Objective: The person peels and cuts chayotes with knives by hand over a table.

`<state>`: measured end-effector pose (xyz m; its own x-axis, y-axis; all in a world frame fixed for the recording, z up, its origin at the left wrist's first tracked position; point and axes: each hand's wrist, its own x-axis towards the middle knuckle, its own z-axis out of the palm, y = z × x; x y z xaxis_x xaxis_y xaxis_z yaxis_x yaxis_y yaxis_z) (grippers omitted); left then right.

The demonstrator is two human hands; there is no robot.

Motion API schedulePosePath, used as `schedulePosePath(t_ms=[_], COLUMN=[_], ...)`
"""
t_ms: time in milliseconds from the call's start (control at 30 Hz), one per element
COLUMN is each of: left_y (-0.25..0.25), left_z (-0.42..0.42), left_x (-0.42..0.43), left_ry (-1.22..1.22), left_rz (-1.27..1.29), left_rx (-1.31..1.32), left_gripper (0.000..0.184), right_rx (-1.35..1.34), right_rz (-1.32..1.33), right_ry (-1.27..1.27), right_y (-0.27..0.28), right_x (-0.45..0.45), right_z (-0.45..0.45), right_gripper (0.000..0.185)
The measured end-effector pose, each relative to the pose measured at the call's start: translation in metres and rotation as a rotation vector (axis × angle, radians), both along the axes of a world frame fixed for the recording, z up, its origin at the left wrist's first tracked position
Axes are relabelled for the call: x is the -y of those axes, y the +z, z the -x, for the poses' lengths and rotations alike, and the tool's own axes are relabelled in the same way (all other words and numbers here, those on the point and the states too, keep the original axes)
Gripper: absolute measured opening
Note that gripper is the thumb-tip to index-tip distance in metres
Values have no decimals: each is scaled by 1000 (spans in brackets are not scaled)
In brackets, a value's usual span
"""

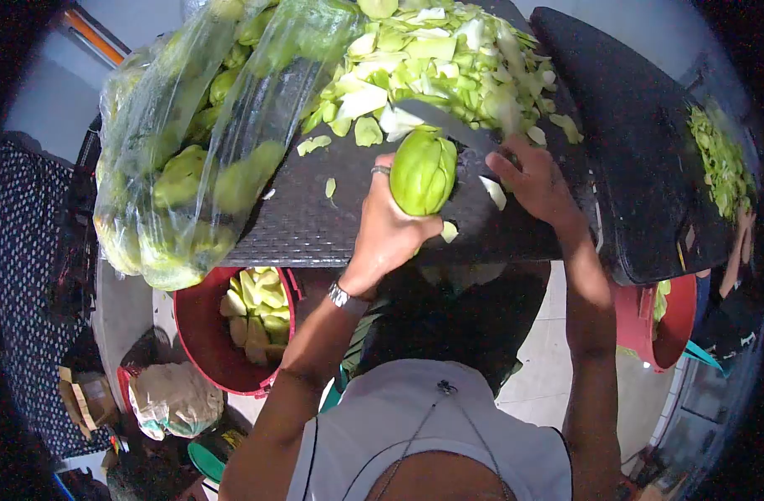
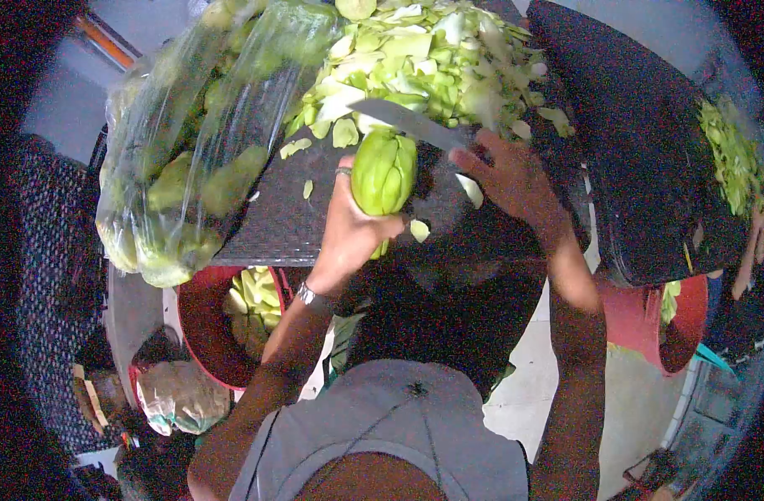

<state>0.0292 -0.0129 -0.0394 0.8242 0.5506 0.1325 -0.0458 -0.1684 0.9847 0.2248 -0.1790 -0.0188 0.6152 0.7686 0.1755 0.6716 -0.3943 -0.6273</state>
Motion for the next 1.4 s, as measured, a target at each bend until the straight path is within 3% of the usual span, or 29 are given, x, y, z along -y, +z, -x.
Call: schedulePosePath(t_ms=[133,267,333,400,500,600,700,733,833,967,1000,1067,1167,1233,1300,1400], left_y=[0,-1,17,23,11,14,31,25,32,-2,-16,-37,-40,-28,0,6], left_z=[-3,-2,4,9,9,17,22,19,15,18,10,15,16,16,10,16], left_x=[-2,-3,-1,-3,-5,-4,-17,-24,-26,-15,3,8,14,14,14,13], left_ry=[12,-58,-24,9,10,-56,-16,1,-171,-127,33,-77,-161,-180,-181,-242], left_rz=[30,-188,-141,-179,-142,-56,-152,-262,409,879,1016,907,961,1073,822,865], left_rx=[-65,-26,-102,-175,-127,39,-226,-188,-67,2,151,145,118,15,165,220], left_gripper=[72,70,69,69,70,71,77,73,57,45,37,37,34,31,38,37], right_rx=[-48,215,213,24,28,140,-2,-44,-103,81,118,200,268,239,174,10], right_rz=[55,30,-7,-1,120,203,182,159,75,-59,-66,-88,-6,-25,-22,-13], right_ry=[13,220,257,191,224,-77,-72,-73,-73,167,175,186,202,190,101,-61], right_y=[30,25,21,17,20,8,24,30,46,32,27,22,18,17,8,4], right_x=[-6,-10,-7,-4,-4,-3,-1,1,-8,-16,-20,-24,-23,-22,-18,-14], right_z=[41,54,31,16,5,-20,-18,-10,21,80,85,93,82,69,48,25], right_gripper=[52,47,48,51,59,62,62,62,63,64,57,47,50,50,52,56])
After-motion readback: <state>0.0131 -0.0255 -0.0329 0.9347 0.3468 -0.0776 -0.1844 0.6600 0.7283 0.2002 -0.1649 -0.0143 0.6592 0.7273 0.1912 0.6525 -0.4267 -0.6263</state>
